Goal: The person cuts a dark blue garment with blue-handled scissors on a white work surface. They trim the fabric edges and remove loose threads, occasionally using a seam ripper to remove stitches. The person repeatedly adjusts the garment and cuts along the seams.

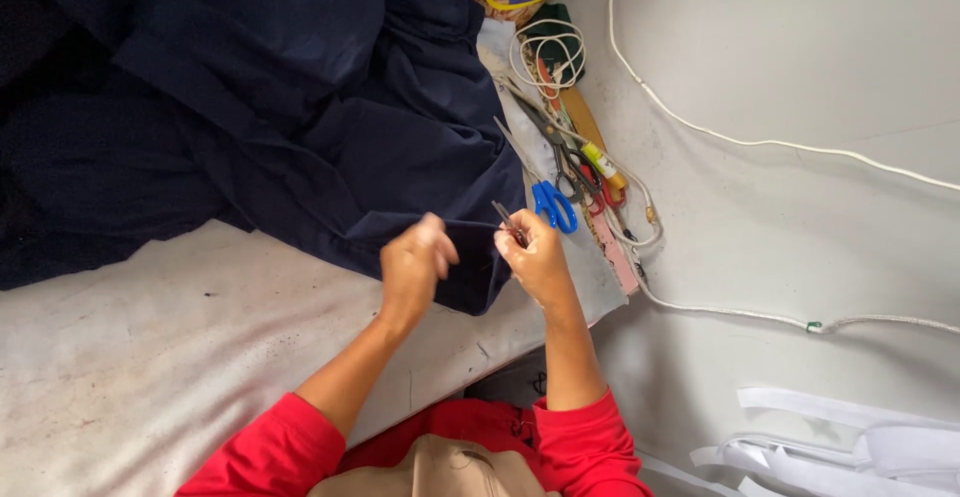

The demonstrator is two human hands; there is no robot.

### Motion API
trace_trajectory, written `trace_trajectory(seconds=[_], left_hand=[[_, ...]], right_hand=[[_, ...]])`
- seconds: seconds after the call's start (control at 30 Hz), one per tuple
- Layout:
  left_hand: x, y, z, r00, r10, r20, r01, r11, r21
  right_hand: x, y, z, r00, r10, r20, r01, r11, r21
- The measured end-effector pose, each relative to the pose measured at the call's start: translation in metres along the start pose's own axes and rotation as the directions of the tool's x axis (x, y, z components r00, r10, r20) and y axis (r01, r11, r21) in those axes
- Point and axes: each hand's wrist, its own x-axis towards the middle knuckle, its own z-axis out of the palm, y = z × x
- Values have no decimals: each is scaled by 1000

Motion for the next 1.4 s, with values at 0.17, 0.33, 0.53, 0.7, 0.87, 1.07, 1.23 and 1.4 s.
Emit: trace_trajectory(seconds=[0.17, 0.33, 0.53, 0.7, 0.87, 1.07, 1.23, 1.4], left_hand=[[-45, -25, 38, 548, -224, 806, 390, 921, -9], [-35, -20, 35, 708, -162, 688, 529, 767, -363], [-19, -11, 34, 979, -72, 191, 189, 672, -716], [-4, -64, 47, 998, -29, 54, 58, 755, -653], [5, -100, 47, 997, -48, 55, 71, 811, -580], [-9, 18, 11, 980, 30, 196, 150, 536, -831], [6, 4, 7, 977, 45, 209, 139, 607, -782], [5, 4, 9, 983, 20, 180, 123, 656, -744]], right_hand=[[-1, -26, 5, 986, -11, -168, 79, 913, 400], [-31, -46, 9, 963, 61, -262, 60, 901, 430], [-41, 8, 14, 934, 78, -349, 85, 899, 429], [-50, -26, -3, 917, -209, -340, 271, 951, 147], [-26, -45, 10, 887, -424, -185, 371, 891, -263], [-5, 6, 11, 821, 180, -542, 65, 914, 401], [-35, 38, 33, 884, 154, -441, -12, 952, 307], [-50, 19, 16, 877, 54, -478, 82, 962, 260]])
